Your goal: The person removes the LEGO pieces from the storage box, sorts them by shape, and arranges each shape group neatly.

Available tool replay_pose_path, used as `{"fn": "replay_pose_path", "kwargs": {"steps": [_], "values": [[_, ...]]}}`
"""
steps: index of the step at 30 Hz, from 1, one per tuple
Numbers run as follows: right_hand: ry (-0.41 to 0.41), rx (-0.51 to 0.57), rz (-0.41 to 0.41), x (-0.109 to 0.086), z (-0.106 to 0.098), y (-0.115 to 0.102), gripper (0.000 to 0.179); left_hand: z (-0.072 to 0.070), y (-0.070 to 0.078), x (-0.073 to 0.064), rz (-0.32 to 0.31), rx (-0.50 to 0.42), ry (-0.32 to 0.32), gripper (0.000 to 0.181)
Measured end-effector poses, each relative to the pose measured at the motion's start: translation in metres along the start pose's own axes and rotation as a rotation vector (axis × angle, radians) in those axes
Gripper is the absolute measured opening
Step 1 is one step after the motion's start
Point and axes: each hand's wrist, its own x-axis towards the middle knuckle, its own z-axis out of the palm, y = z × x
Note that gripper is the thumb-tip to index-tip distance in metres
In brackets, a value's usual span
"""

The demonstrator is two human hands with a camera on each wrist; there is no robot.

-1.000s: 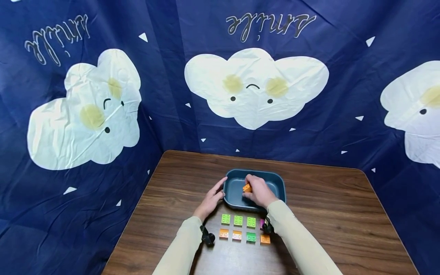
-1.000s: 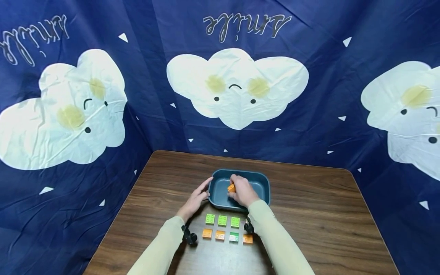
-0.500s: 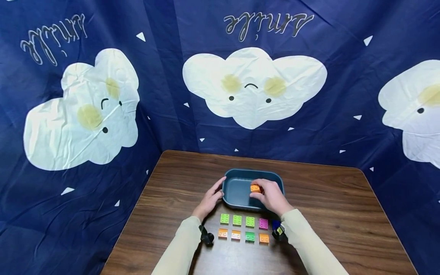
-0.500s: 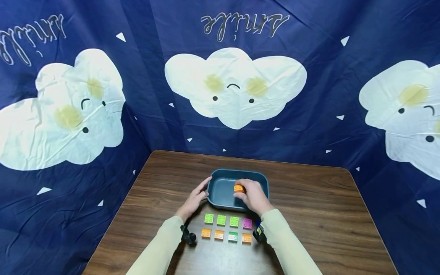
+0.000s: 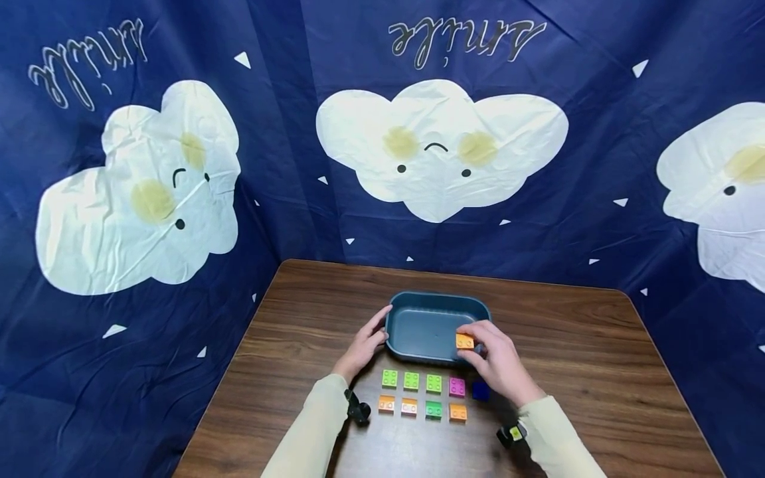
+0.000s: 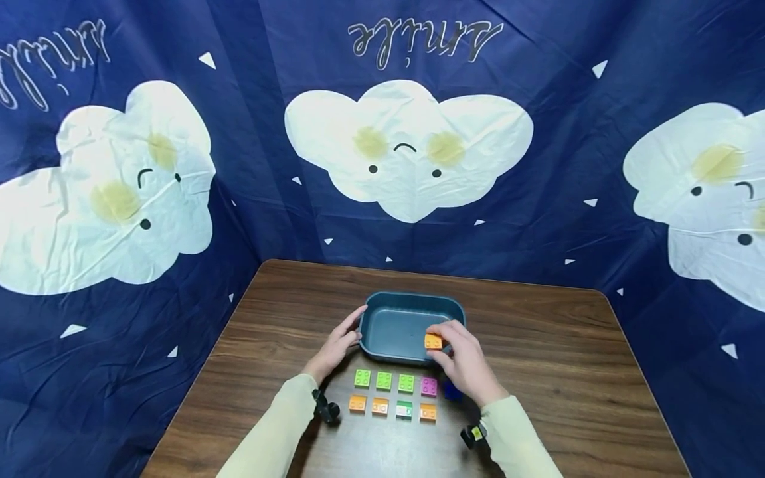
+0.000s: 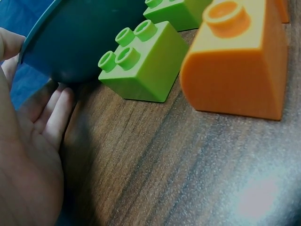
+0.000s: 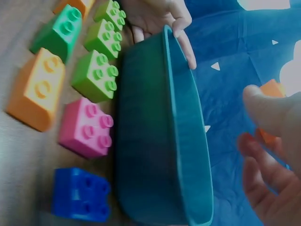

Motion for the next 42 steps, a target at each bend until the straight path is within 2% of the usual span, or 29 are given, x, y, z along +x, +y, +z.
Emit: {"fn": "replay_pose_path", "kwargs": {"steps": [6,13,17,24,33,42], "values": [[0.032,-0.005,-0.007,-0.029,-0.002,0.001,0.039,0.0,0.0,0.0,-0.006,0.004,0.0,0.063],[0.089,-0.028,0.049,-0.066,-0.004,0.007,0.042,0.001,0.002,0.0,-0.001,-0.001,0.015,0.064],[0.127,-0.043,0.051,-0.087,-0.002,0.01,0.042,0.002,0.003,-0.001,0.003,-0.001,0.023,0.064],[0.121,-0.099,0.063,-0.118,0.009,0.016,0.041,0.001,0.002,0.0,-0.014,0.019,0.023,0.065],[0.142,-0.114,0.03,-0.138,0.031,0.027,0.043,0.0,0.004,-0.002,0.002,0.016,0.026,0.065],[0.132,-0.157,0.082,-0.141,0.041,0.032,0.04,0.002,0.003,-0.001,-0.013,0.022,0.017,0.064]]}}
